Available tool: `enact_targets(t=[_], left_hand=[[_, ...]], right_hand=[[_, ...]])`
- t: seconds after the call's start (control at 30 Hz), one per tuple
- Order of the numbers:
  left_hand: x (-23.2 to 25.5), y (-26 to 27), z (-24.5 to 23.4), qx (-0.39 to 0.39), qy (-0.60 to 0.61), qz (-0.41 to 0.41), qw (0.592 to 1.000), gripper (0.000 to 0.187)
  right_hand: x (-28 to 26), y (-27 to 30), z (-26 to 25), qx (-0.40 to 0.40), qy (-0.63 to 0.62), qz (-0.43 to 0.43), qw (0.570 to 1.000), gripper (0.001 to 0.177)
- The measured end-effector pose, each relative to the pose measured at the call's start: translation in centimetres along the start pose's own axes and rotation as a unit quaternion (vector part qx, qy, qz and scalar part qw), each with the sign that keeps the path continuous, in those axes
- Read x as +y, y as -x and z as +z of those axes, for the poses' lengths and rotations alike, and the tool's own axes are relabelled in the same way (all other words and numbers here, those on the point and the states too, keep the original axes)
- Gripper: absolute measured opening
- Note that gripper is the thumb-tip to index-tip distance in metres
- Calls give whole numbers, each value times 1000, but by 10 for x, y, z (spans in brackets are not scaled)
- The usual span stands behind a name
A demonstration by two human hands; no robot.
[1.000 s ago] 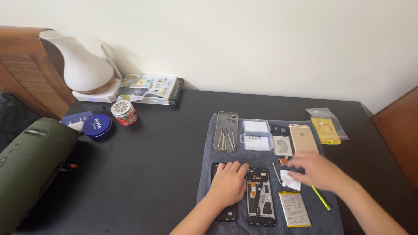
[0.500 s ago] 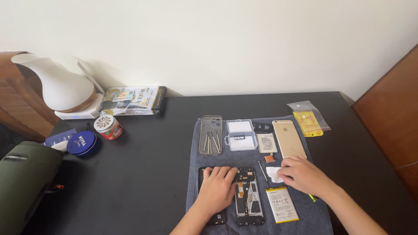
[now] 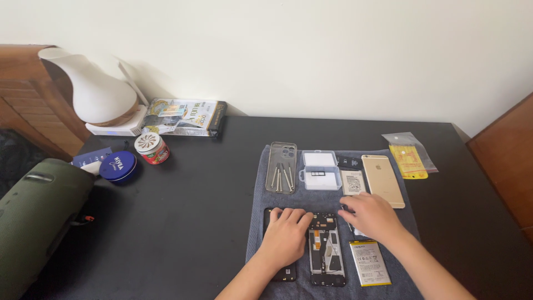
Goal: Disassembling a smartphone to access and remove internal components like the battery.
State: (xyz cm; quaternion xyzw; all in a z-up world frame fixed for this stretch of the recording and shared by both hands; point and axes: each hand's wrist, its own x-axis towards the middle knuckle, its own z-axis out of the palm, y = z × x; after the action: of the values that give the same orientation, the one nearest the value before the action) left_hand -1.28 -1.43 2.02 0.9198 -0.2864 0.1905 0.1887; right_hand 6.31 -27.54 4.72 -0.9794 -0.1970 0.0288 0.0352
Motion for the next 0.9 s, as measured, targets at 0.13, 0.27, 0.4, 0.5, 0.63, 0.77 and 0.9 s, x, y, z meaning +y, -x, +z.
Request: enact_targets(t=[0.13, 0.27, 0.4, 0.5, 0.63, 0.77, 0.9], left_hand=[[1, 2, 5, 12, 8, 4, 1000, 53], [1, 4, 9, 11, 2, 8, 1000, 53], [1, 2, 5, 2, 13, 0, 1000, 51], [0, 2, 6, 8, 13, 0, 1000, 48], [-2, 4, 10, 1, 12, 4, 1000, 48], [-2, 3, 11, -2, 13, 3, 1000, 50], [-4, 4, 12, 0, 10, 6, 1000, 51]], right_hand=[[-17, -3, -6, -69, 27, 40, 996, 21], [-21, -7, -13, -93, -36, 92, 991, 34], [-36, -4, -48, -90, -224, 176, 954, 40], [-18, -4, -33, -30, -312, 182, 932, 40], [-15, 3, -32, -14, -299, 205, 932, 40], [-7, 4, -18, 59, -358, 198, 911, 33], [-2, 4, -11, 171, -421, 154, 877, 32]])
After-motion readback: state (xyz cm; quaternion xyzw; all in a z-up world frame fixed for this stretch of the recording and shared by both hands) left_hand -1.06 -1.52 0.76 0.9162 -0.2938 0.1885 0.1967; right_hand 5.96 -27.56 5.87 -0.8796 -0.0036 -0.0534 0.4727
